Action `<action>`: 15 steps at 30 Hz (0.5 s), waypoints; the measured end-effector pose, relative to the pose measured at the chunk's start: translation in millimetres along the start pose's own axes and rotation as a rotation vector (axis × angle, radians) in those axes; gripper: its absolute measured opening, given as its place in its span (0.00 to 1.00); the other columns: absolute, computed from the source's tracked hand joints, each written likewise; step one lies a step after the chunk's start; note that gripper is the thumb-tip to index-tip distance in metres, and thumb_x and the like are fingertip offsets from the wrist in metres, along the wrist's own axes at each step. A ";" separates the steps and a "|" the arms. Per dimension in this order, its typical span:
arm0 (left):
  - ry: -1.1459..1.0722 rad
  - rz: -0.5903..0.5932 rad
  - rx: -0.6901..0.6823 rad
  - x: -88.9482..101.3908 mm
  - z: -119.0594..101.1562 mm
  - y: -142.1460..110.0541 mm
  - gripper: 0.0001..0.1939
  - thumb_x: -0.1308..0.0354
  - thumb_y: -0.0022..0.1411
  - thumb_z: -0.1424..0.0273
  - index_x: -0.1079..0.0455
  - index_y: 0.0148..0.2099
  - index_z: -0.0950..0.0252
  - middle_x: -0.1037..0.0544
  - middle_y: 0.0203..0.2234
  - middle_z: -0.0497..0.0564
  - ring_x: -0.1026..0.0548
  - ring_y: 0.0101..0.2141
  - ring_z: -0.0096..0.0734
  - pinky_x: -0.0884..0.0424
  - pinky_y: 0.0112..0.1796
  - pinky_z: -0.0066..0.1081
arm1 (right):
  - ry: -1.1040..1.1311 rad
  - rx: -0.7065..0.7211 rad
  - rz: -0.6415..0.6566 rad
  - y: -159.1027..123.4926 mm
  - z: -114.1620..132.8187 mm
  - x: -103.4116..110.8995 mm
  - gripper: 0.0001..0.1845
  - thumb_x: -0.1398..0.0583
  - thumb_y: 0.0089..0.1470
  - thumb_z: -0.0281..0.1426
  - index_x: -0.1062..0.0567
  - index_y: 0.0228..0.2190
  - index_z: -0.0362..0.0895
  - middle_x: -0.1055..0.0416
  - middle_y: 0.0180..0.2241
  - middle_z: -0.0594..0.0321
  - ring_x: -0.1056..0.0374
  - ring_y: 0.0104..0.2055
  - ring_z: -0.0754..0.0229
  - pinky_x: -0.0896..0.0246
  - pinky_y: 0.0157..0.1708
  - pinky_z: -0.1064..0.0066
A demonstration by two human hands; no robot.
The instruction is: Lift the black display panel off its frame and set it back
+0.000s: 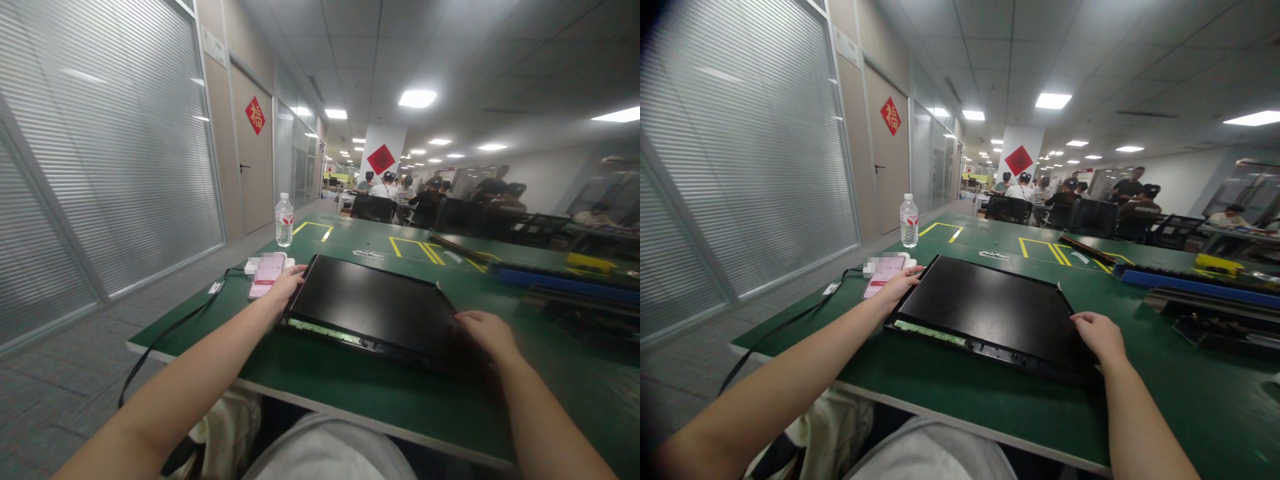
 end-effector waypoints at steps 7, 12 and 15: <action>-0.111 0.035 0.047 -2.4 3.0 -0.2 0.33 0.40 0.51 0.86 0.37 0.59 0.64 0.19 0.41 0.54 0.22 0.24 0.29 0.25 0.24 0.28 | 0.008 -0.036 0.012 -3.5 0.7 2.6 0.14 0.42 0.47 0.33 0.16 0.32 0.51 0.20 0.37 0.60 0.27 0.39 0.50 0.36 0.35 0.66; -0.088 0.007 0.038 0.6 2.9 -0.9 0.39 0.35 0.54 0.80 0.43 0.65 0.59 0.19 0.37 0.52 0.23 0.19 0.29 0.25 0.22 0.31 | 0.033 -0.042 0.009 -3.8 0.9 3.4 0.14 0.41 0.46 0.33 0.15 0.31 0.51 0.20 0.37 0.60 0.27 0.39 0.51 0.36 0.35 0.66; -0.083 0.014 0.041 1.2 4.0 0.3 0.42 0.32 0.54 0.78 0.45 0.67 0.59 0.19 0.32 0.51 0.23 0.19 0.30 0.25 0.22 0.31 | 0.056 -0.043 -0.007 -2.0 -1.6 2.9 0.14 0.41 0.46 0.34 0.15 0.31 0.50 0.20 0.35 0.60 0.26 0.37 0.51 0.36 0.33 0.67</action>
Point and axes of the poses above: each hand's wrist, its own y-axis towards the middle knuckle, its own x-axis out of the back of the hand, z = x × y, the point moved 9 cm from there along y, towards the middle knuckle
